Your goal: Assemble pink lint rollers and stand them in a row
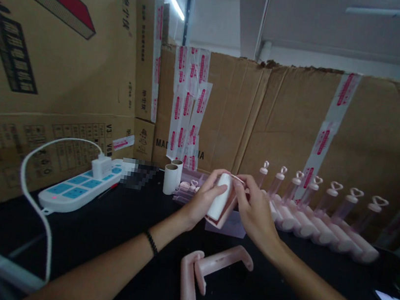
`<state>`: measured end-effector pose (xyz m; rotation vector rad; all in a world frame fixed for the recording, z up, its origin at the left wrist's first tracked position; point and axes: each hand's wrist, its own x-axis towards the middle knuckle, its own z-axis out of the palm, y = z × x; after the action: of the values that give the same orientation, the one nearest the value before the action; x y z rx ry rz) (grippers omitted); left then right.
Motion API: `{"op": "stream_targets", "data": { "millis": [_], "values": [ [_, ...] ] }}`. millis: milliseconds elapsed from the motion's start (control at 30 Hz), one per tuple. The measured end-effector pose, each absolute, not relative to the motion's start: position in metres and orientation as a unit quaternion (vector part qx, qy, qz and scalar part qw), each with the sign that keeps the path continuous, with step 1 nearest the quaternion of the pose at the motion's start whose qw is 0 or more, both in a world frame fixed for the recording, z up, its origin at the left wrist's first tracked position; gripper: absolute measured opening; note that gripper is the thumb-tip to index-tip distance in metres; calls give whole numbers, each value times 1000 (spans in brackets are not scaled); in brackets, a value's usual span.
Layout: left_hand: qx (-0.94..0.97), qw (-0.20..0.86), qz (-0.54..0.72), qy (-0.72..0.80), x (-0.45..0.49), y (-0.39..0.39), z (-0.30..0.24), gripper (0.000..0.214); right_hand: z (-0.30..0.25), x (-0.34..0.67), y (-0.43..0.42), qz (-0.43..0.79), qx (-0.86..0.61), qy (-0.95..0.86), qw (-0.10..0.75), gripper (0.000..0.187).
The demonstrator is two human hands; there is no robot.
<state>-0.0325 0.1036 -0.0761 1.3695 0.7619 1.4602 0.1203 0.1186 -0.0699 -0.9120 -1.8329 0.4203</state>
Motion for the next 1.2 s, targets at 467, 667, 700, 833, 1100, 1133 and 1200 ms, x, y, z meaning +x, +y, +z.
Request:
{"op": "stream_targets", "data": {
  "millis": [467,667,700,833,1100,1133,1200],
  "values": [
    [741,243,523,345,-40,113,-71,31,-66,136,133,52,-342,-833,433,35],
    [749,233,517,344,-38,112,-70,31,-66,134,133,68,-339,-819,458,36],
    [750,232,514,345,-38,112,-70,31,-67,133,133,71,-341,-817,460,36],
    [753,227,511,347,-37,111,-68,31,-69,132,132,82,-349,-801,480,34],
    [764,193,514,338,-45,103,-65,48,-54,134,131,279,-287,-764,507,30],
    [762,194,518,335,-46,101,-64,51,-52,134,130,302,-269,-762,505,29],
    [760,196,526,329,-47,99,-64,53,-52,133,127,325,-250,-760,504,31]
  ]
}}
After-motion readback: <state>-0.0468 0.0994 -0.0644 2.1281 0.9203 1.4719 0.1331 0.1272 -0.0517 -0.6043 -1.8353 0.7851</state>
